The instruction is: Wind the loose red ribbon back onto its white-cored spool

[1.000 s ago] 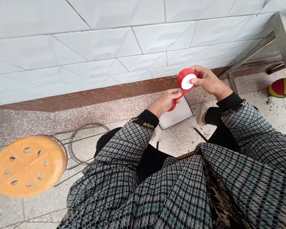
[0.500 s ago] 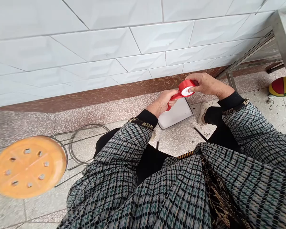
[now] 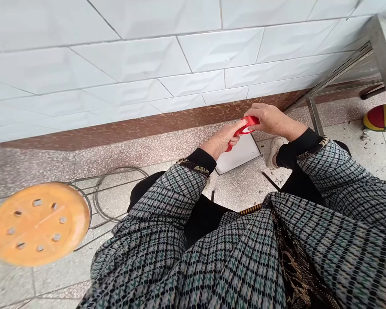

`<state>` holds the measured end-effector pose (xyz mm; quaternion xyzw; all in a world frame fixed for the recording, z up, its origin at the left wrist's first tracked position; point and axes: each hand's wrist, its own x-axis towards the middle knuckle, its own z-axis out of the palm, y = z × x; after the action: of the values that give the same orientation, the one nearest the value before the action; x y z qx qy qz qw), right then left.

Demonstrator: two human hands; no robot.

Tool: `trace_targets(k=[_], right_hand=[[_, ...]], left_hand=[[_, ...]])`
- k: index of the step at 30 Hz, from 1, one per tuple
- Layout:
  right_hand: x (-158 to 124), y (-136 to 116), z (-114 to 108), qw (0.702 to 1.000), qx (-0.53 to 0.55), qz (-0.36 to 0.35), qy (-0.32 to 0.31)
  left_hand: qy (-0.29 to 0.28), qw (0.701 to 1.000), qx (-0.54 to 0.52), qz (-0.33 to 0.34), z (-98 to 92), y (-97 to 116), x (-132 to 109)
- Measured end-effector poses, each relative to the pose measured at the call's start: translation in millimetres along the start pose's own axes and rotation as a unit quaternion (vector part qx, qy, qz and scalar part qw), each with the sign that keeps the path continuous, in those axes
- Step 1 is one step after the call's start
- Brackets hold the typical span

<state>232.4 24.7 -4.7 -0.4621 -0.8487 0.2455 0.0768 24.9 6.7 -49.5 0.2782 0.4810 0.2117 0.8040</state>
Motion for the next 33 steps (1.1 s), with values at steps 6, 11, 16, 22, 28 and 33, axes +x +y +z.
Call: trace_targets(k=[6, 11, 16, 22, 28, 33], right_hand=[[8.9, 10.1, 7.2, 0.982, 0.153, 0.056, 0.1], [9.8, 11.3, 12.8, 0.923, 0.368, 0.082, 0.076], [10.9, 7.6, 10.6, 0.888, 0.445, 0.075, 0.083], [5.0, 18.8, -12.2, 0.925, 0.367, 0.072, 0.075], [-0.2, 35.2, -12.6, 0.961, 0.246, 0.1, 0.081], [-1.6, 35.4, -15.2, 0.985, 0.138, 0.093, 0.05]], left_hand=[[-0.031, 0.994, -0.102, 0.02, 4.3, 7.0, -6.5], [-0.046, 0.989, -0.13, 0.052, 6.0, 10.2, -10.8], [-0.062, 0.984, -0.125, 0.11, 7.2, 9.5, -10.5], [-0.059, 0.983, 0.015, 0.171, -9.8, 7.2, -1.4], [0.015, 0.975, 0.128, 0.181, -13.7, 14.1, -4.5], [0.034, 0.988, 0.062, 0.137, -13.5, 10.6, -2.7]])
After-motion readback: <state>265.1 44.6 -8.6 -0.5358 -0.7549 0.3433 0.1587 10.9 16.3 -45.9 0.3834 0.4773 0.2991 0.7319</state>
